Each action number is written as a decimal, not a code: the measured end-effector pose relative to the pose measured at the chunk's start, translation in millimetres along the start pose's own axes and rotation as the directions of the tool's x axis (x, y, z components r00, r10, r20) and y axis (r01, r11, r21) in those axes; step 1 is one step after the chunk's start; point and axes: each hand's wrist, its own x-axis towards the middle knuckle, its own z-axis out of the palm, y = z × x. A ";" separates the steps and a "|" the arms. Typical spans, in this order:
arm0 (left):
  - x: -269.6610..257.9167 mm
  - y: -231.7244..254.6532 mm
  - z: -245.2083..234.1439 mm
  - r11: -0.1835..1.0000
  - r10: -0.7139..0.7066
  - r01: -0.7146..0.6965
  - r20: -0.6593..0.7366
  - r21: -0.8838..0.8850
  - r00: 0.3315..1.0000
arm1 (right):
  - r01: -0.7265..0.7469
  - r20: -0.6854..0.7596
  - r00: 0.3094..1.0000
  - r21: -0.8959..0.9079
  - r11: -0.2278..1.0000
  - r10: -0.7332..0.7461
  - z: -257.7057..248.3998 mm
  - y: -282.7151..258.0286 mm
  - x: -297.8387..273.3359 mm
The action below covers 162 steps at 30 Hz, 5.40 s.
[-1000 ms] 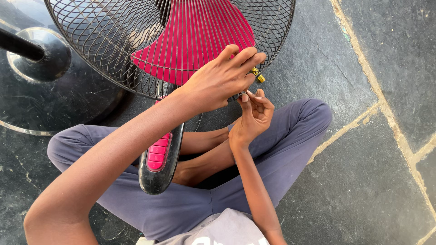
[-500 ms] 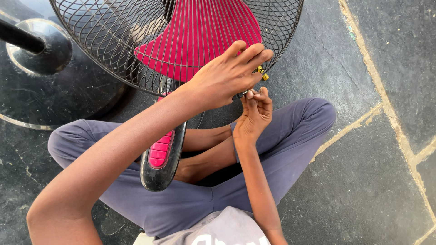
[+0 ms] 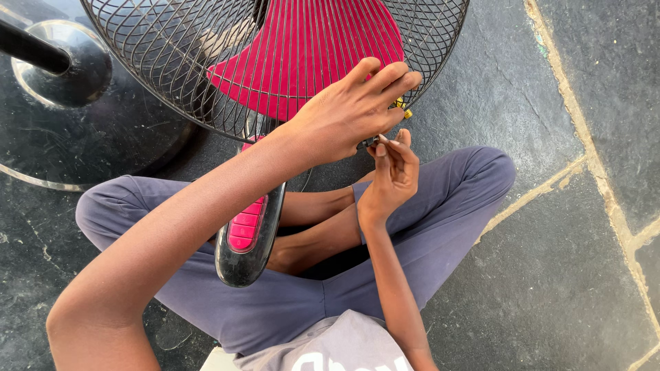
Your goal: The person uses a screwdriver to loosen and remove screws from the front grill of a standing fan. They then detach the grill, set it aside, and proceed to reattach it by aligning the grill and tightening the screws back into place.
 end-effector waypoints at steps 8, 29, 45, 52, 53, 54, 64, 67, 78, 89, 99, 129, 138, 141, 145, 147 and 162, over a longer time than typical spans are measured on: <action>0.1 -0.3 -1.1 1.000 0.015 -0.015 0.000 0.023 1.000 | 0.129 0.087 0.989 -0.070 0.989 -0.123 7.2 -11.1 -13.8; 1.8 -1.2 0.7 1.000 0.017 -0.018 0.062 0.022 0.998 | -0.140 0.007 0.990 0.217 0.966 0.142 -0.7 -2.4 15.2; 8.2 -0.1 -11.4 1.000 0.024 -0.021 0.153 -0.020 0.988 | 0.103 0.019 0.995 -0.124 0.987 -0.102 4.1 -6.1 8.3; 22.9 0.6 -15.8 0.998 -0.006 0.023 0.267 -0.062 0.964 | -0.180 -0.016 0.983 0.167 0.969 0.185 -4.5 -0.7 16.0; 23.4 0.2 -15.7 0.996 -0.014 0.037 0.282 -0.075 0.959 | -0.182 -0.016 0.982 0.167 0.969 0.187 -6.3 1.2 15.8; 24.4 -0.2 -14.7 0.995 -0.023 0.052 0.298 -0.088 0.954 | -0.205 -0.007 0.978 0.177 0.962 0.210 -8.5 3.5 16.3; 30.8 -1.9 -2.1 0.992 -0.068 0.102 0.350 -0.080 0.934 | -0.254 0.000 0.964 0.275 0.927 0.264 -18.1 19.9 15.0; 24.7 -2.2 -2.4 0.991 -0.071 0.106 0.334 -0.087 0.940 | -0.282 0.010 0.956 0.306 0.909 0.294 -15.2 19.7 12.1; 22.4 -3.5 -0.7 0.999 -0.046 0.052 0.324 -0.011 0.945 | -0.431 -0.032 0.876 0.391 0.813 0.480 -8.3 9.2 14.5; 24.6 -4.8 -1.1 0.999 -0.031 0.041 0.328 -0.025 0.944 | -0.316 -0.087 0.940 0.149 0.937 0.331 -11.1 10.0 6.3; 23.9 -3.2 -1.9 0.997 -0.047 0.065 0.300 -0.049 0.953 | -0.305 -0.079 0.944 0.158 0.939 0.320 -7.5 6.9 8.4; 27.5 1.3 0.4 0.995 -0.062 0.035 0.325 0.089 0.944 | -0.363 -0.090 0.922 0.131 0.923 0.376 -4.5 -2.3 7.1; 31.0 1.6 -2.1 0.997 -0.074 0.062 0.331 0.047 0.941 | -0.374 -0.019 0.924 0.166 0.913 0.382 -14.0 11.7 4.6; 29.8 1.5 -2.5 0.997 -0.074 0.076 0.356 0.009 0.931 | -0.382 0.000 0.922 0.166 0.909 0.388 -16.1 14.5 2.9; 29.4 1.4 -1.4 0.993 -0.043 -0.003 0.384 0.121 0.922 | -0.419 0.000 0.905 0.175 0.891 0.425 -17.0 17.8 3.3; 28.7 2.4 -1.0 0.982 -0.046 -0.027 0.379 0.184 0.924 | -0.412 0.005 0.908 0.180 0.893 0.418 -17.1 18.2 2.6; 30.8 4.5 -3.0 0.996 -0.059 0.028 0.357 0.091 0.932 | -0.199 0.073 0.977 -0.005 0.980 0.199 -11.8 9.9 -10.6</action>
